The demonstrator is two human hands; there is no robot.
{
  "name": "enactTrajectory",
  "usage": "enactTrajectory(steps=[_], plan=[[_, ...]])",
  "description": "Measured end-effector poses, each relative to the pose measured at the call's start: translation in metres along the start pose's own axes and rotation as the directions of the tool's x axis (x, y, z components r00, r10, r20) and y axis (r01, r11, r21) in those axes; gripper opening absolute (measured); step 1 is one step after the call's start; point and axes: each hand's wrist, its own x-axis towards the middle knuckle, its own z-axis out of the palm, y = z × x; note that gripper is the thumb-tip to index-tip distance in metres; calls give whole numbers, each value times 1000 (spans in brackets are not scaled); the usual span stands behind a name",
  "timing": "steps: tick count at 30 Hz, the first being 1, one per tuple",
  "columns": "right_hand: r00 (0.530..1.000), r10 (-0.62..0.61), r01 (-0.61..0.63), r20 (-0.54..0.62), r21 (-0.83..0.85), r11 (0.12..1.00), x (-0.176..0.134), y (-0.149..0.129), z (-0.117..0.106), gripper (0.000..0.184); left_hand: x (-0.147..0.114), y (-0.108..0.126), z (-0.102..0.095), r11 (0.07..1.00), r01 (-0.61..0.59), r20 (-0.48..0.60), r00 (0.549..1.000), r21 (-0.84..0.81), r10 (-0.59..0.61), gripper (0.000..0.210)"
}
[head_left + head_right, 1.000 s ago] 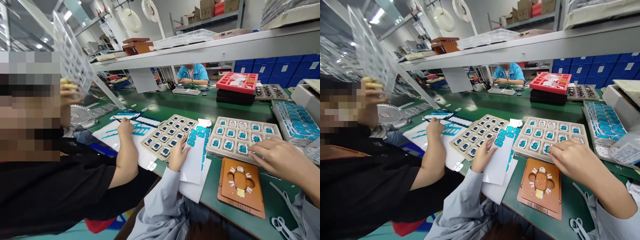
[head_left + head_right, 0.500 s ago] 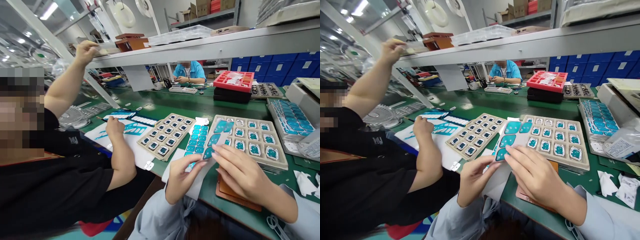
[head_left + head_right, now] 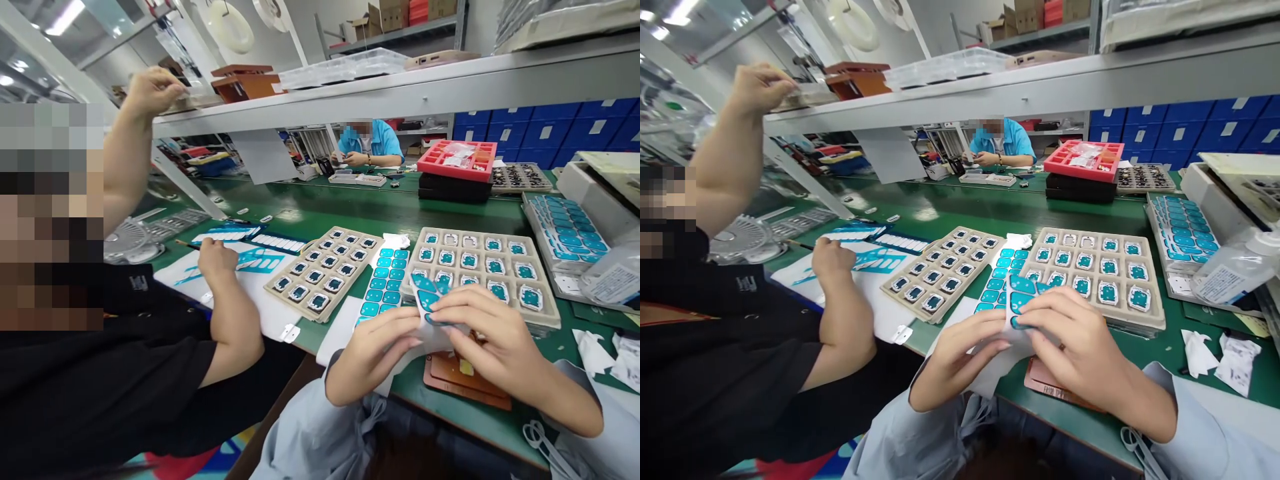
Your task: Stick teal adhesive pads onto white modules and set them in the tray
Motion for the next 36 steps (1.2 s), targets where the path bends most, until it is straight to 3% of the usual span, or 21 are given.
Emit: enactTrajectory(steps=[3, 6, 7, 10, 14, 17, 22, 23, 24, 26, 27, 31, 34, 36], plan=[[990, 106, -108, -96, -12, 994, -1, 11, -3, 17, 3, -14, -1, 976, 213, -40, 976, -52, -215, 28], [930, 329, -327, -166, 41, 944, -3, 23, -9, 6, 4, -50, -8, 868, 446, -179, 856, -217, -485, 50], [904, 398, -392, -158, 67, 917, -4, 27, -12, 10, 3, -66, -11, 837, 492, -209, 816, -238, -539, 58], [857, 511, -505, -67, 92, 858, -4, 33, -19, 31, 3, -117, -20, 800, 579, -215, 770, -158, -601, 64], [837, 544, -547, 62, 65, 835, -1, 40, -27, 19, 8, -158, -23, 744, 668, -89, 743, 38, -663, 73], [804, 570, -578, 168, -6, 816, 0, 47, -31, 17, 9, -148, -29, 676, 692, 39, 691, 251, -722, 78], [779, 554, -538, 296, -139, 831, -1, 53, -32, 11, -9, -72, -60, 588, 592, 147, 624, 552, -767, 52], [754, 563, -545, 338, -154, 824, -2, 53, -32, 11, -10, -56, -65, 594, 469, 191, 656, 654, -730, 51], [721, 575, -560, 386, -164, 812, -2, 53, -32, 12, -9, -43, -68, 643, 340, 253, 717, 686, -649, 53], [647, 598, -600, 473, -168, 782, -2, 53, -31, 13, 2, -27, -66, 769, 87, 388, 825, 633, -412, 53], [615, 604, -618, 508, -165, 769, -2, 52, -30, 15, 12, -24, -61, 831, -10, 438, 853, 556, -283, 49], [547, 617, -656, 565, -168, 736, -2, 52, -23, 16, 55, -42, -18, 955, -226, 488, 866, 192, 107, 29], [525, 626, -663, 576, -184, 725, -2, 52, -18, 18, 70, -64, 22, 931, -366, 350, 871, -5, 344, 33], [524, 633, -663, 570, -194, 723, -1, 51, -18, 19, 69, -75, 43, 906, -411, 208, 881, -105, 424, 39]])
